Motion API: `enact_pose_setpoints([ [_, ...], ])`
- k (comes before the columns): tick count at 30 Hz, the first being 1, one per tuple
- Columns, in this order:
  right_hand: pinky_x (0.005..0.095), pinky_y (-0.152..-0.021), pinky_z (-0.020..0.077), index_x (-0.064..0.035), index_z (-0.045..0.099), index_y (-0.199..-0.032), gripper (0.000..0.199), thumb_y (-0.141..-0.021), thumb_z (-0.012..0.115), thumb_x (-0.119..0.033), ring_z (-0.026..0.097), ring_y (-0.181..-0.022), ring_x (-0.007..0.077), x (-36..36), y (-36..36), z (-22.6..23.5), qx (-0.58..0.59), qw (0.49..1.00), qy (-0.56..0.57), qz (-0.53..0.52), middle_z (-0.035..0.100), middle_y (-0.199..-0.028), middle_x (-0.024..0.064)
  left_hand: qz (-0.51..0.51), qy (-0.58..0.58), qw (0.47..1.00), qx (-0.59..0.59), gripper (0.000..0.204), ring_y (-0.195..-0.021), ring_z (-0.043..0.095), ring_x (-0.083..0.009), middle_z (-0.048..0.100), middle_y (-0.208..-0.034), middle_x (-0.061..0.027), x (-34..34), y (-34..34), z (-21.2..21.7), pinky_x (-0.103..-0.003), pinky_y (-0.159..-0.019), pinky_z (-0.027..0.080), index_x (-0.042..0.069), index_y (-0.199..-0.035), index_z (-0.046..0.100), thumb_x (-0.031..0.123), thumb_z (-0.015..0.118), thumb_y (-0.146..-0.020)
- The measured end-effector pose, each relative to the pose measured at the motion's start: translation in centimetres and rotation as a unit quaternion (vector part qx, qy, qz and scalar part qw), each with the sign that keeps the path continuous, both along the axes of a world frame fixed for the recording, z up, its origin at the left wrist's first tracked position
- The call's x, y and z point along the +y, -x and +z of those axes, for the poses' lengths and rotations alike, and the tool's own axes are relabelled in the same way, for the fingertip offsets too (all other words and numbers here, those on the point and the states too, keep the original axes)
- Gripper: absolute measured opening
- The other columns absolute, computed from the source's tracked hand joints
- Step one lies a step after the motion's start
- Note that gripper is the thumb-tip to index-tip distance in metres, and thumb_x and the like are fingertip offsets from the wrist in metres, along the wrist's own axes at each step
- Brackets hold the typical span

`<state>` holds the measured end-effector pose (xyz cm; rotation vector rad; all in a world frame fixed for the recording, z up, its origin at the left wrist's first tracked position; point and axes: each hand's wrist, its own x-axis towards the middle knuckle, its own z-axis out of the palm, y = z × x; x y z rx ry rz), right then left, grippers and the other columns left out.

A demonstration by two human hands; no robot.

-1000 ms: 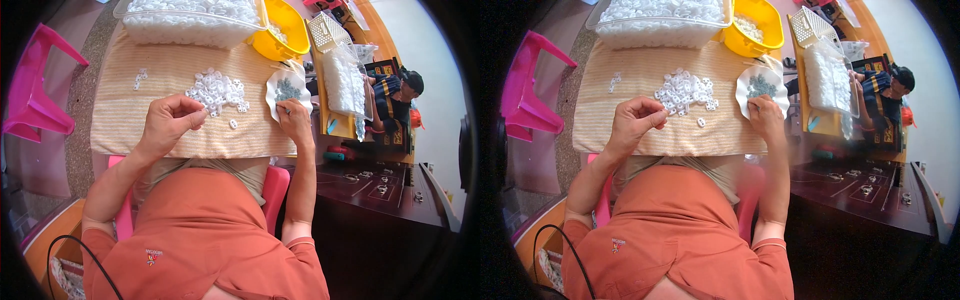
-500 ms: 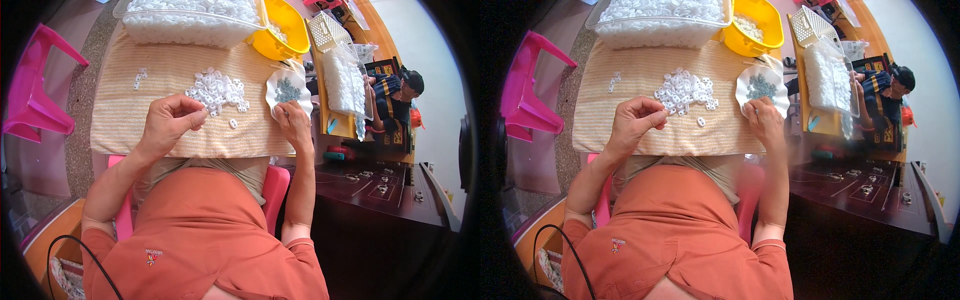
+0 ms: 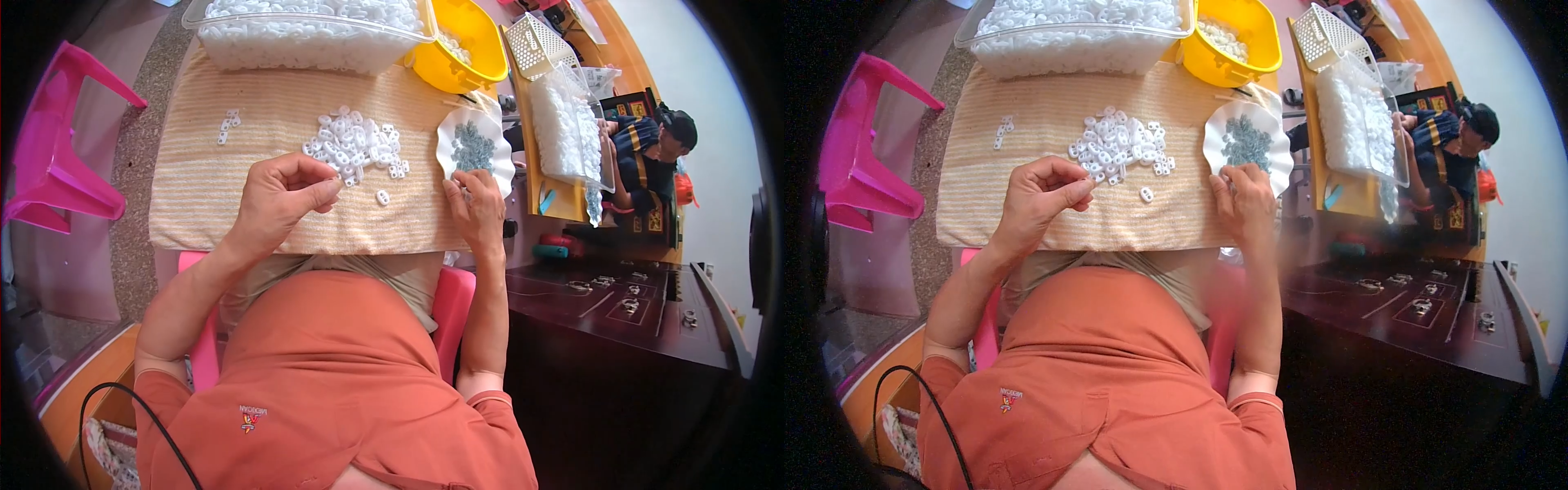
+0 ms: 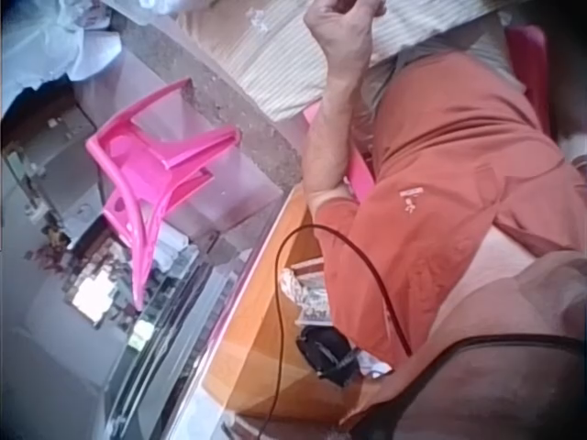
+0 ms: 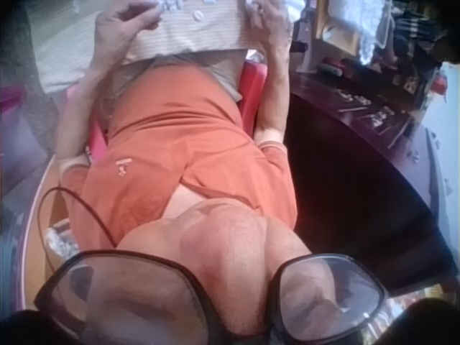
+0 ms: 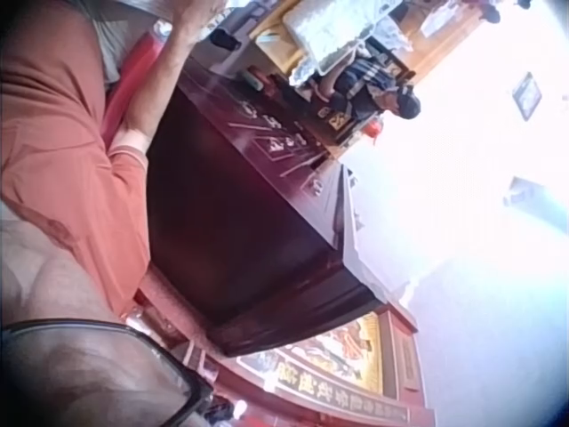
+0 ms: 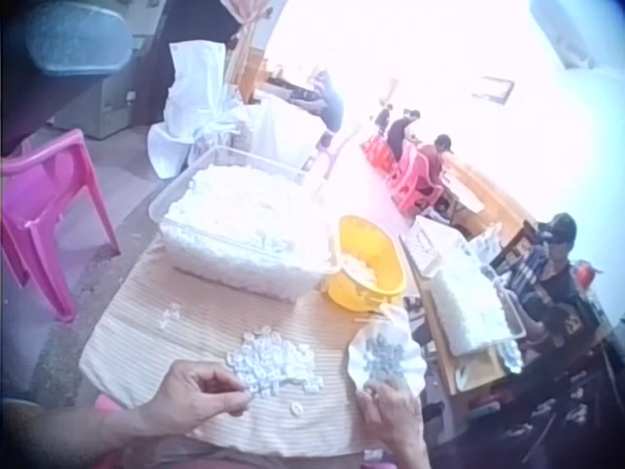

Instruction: Assembling small white plastic rings by inserting tiny metal pins into them at a workspace.

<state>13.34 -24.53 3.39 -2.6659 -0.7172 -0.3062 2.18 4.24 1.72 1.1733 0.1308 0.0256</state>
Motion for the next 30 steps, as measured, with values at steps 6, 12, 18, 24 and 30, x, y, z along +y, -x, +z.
enact_pose_setpoints([
  [6, 0.0396, -0.067, 0.047, -0.0049, 0.069, -0.088, 0.015, -0.081, 0.07, -0.018, 0.058, -0.078, 0.0305, 0.0, 0.5, -1.3, -0.044, 0.998, -0.035, -0.005, 0.062, -0.085, 0.011, -0.004, -0.002, 1.0, 0.005, 0.01, -0.07, 0.061, -0.0081, 0.066, -0.079, -0.0048, -0.1, 0.0, 0.0, -0.022, -0.064, 0.052, -0.002, -0.093, 0.065, 0.004, 0.068, -0.085],
  [12, 0.0388, -0.065, 0.0463, -0.0051, 0.069, -0.087, 0.011, -0.078, 0.07, -0.011, 0.057, -0.076, 0.0291, 0.3, 0.8, -2.4, -0.085, 0.994, -0.07, -0.003, 0.06, -0.082, 0.0102, -0.011, 0.009, 1.0, 0.014, 0.011, -0.07, 0.062, -0.0085, 0.066, -0.079, -0.0051, -0.2, 0.0, 0.0, -0.022, -0.064, 0.052, -0.002, -0.094, 0.065, 0.004, 0.069, -0.085],
  [18, 0.0388, -0.064, 0.0456, -0.0048, 0.067, -0.084, 0.009, -0.076, 0.069, -0.005, 0.055, -0.074, 0.0282, 1.1, 1.2, -2.6, -0.154, 0.987, -0.045, 0.0, 0.059, -0.08, 0.009, -0.022, 0.033, 0.999, 0.024, 0.012, -0.071, 0.062, -0.0091, 0.066, -0.08, -0.0055, -0.1, -0.1, -0.2, -0.023, -0.065, 0.053, -0.002, -0.095, 0.065, 0.004, 0.069, -0.085],
  [24, 0.0401, -0.068, 0.0455, -0.0012, 0.066, -0.087, 0.009, -0.078, 0.066, -0.002, 0.056, -0.078, 0.0307, 1.6, 1.6, -2.4, -0.179, 0.984, -0.013, 0.002, 0.06, -0.081, 0.0115, -0.023, 0.041, 0.998, 0.045, 0.013, -0.072, 0.063, -0.0098, 0.067, -0.081, -0.0061, -0.1, 0.0, 0.0, -0.024, -0.067, 0.054, -0.002, -0.095, 0.065, 0.005, 0.069, -0.085],
  [30, 0.0408, -0.068, 0.0447, -0.0016, 0.064, -0.089, 0.007, -0.083, 0.063, -0.005, 0.056, -0.078, 0.0308, 1.3, 1.7, -2.4, -0.198, 0.98, 0.023, 0.014, 0.059, -0.083, 0.0117, -0.025, 0.039, 0.998, 0.051, 0.014, -0.072, 0.064, -0.0101, 0.067, -0.082, -0.0064, -0.2, 0.0, 0.1, -0.024, -0.066, 0.055, -0.002, -0.096, 0.065, 0.005, 0.07, -0.085],
])
